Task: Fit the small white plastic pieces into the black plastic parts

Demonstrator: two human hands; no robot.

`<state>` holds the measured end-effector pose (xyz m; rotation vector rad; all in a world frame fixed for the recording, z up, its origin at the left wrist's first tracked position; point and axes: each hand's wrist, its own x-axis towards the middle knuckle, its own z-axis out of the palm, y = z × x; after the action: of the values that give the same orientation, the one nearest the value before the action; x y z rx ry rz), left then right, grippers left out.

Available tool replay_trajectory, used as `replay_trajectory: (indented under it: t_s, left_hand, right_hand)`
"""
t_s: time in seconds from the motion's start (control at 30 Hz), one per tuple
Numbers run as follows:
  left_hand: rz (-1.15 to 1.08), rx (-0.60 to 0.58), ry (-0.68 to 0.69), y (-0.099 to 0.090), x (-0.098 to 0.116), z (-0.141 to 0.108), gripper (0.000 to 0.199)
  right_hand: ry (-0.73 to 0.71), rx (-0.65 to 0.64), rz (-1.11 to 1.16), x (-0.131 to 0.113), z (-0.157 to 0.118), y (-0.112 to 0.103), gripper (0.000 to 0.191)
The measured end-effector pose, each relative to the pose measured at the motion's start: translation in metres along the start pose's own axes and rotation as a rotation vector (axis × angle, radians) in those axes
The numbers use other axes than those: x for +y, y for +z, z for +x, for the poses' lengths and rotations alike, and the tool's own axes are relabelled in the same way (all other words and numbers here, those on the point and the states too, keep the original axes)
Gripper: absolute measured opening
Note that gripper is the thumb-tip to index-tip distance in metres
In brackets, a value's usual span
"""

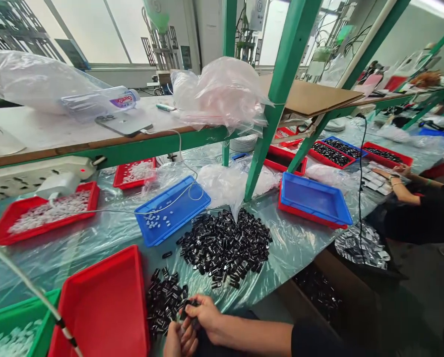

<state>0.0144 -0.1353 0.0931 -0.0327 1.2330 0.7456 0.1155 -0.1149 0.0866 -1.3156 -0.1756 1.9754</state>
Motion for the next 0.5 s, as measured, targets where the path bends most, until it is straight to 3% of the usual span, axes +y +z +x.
replay_trajectory:
  t_s: [0.1,0.27,0.5]
  left_hand:
    - [-0.115,-0.01,-0.034,0.005,0.002,-0.003,0.023]
    - [-0.121,-0.08,-0.056,0.011,0.006,-0.008,0.027]
    - [-0.152,-0.127,-0.041,-0.007,0.006,-0.022,0.019]
  right_hand:
    - [-0.013,-0.052,-0.029,-0.005,-0.005,-0.002,0.047]
    - [0.04,-0.048,0.023,-0.011,-0.008,-0.005,0.043]
    - [0.082,-0.005,0.033,-0.012,0.012,-0.022,0.033]
